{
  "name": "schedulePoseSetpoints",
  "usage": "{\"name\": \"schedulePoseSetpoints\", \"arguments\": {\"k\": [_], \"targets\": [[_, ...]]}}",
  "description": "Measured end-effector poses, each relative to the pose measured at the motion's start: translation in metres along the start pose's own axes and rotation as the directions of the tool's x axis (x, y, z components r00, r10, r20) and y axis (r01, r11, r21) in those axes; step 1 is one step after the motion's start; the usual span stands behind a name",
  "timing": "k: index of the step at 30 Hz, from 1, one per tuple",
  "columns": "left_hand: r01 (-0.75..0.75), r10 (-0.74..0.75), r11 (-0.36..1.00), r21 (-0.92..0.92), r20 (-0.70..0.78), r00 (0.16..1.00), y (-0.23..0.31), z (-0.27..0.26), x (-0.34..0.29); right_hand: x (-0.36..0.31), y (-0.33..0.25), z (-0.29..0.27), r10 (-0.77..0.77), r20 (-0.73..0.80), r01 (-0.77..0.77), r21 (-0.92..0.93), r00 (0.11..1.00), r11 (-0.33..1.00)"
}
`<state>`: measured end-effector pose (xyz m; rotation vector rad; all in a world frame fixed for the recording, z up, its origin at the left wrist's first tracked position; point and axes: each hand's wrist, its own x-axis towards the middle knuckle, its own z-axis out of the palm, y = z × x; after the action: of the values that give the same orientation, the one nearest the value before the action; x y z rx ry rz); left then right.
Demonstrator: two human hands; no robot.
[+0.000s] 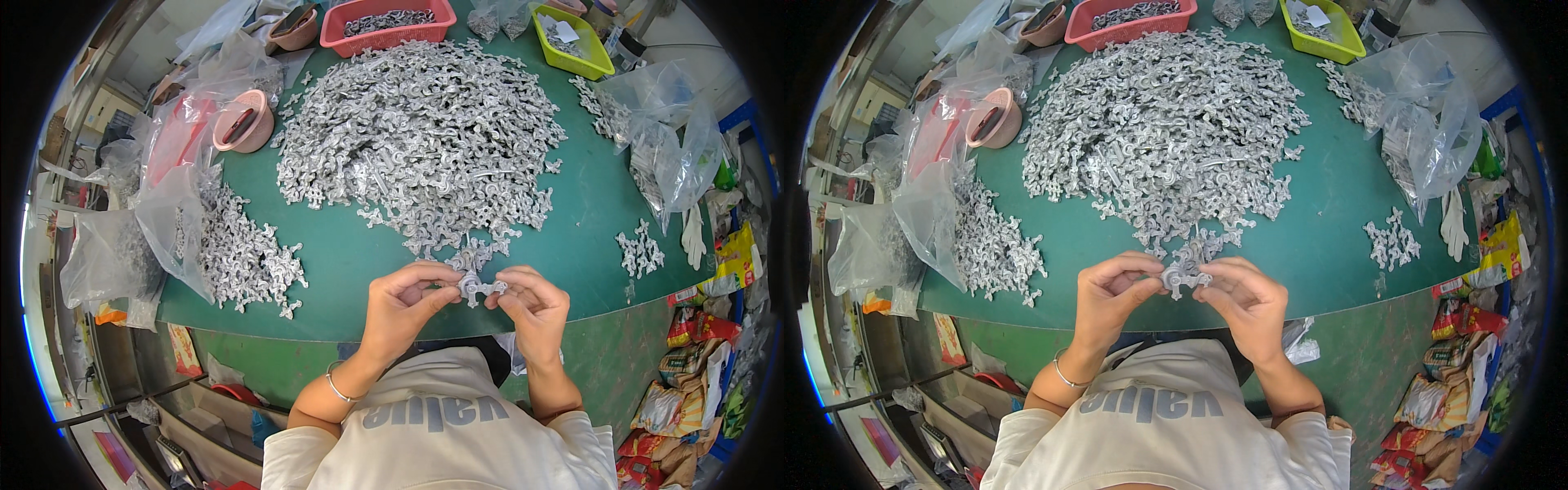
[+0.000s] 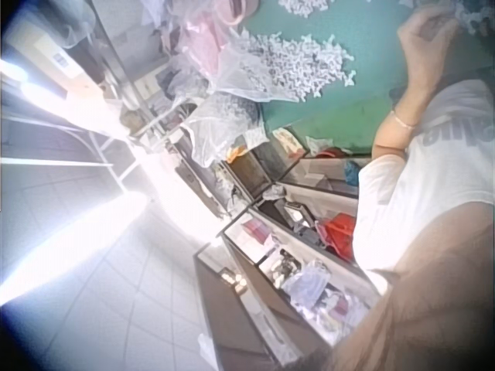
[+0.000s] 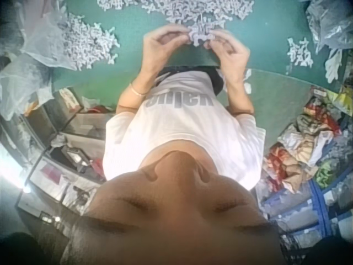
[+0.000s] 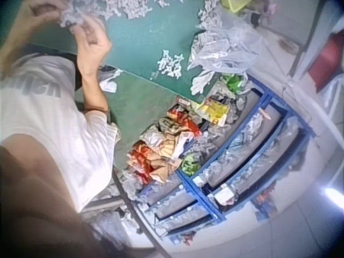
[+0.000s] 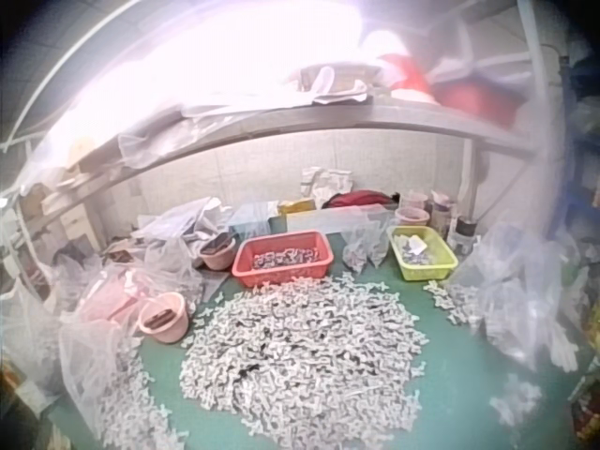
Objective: The person sorts small gray plastic or metal components by hand on a green workbench, picking them up individually or in small clusters to inspect or count them.
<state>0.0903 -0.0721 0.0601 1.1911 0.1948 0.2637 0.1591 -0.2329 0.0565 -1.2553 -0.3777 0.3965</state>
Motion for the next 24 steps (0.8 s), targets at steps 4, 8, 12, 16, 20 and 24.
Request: {"name": "schedulePoseSetpoints", "arguments": {"k": [4,8,12,16,20,24], "targets": [[-0.022,0.022,0.999,0.026,0.02,1.0,0.004,0.003,-0.001,-0.002,-0.007,0.002,-0.046,-0.012,0.045,-0.066,0.999,0.997],[-0.045,0.043,0.999,0.027,0.053,0.998,0.01,0.008,0.0,-0.004,-0.01,0.001,-0.092,-0.038,0.09,-0.06,0.995,0.994],[-0.08,0.077,0.996,0.036,0.087,0.993,0.012,0.01,0.001,-0.005,-0.01,-0.001,-0.139,-0.046,0.136,-0.052,0.989,0.989],[-0.076,0.071,0.995,0.064,0.079,0.994,0.013,0.013,0.003,-0.006,-0.012,-0.002,-0.148,-0.048,0.145,-0.052,0.988,0.988],[-0.083,0.078,0.995,0.051,0.097,0.992,0.013,0.013,0.004,-0.006,-0.012,-0.003,-0.157,-0.051,0.156,-0.028,0.986,0.987],[-0.076,0.074,0.997,0.021,0.101,0.992,0.013,0.014,0.005,-0.005,-0.012,-0.003,-0.16,-0.059,0.159,-0.015,0.985,0.987]]}}
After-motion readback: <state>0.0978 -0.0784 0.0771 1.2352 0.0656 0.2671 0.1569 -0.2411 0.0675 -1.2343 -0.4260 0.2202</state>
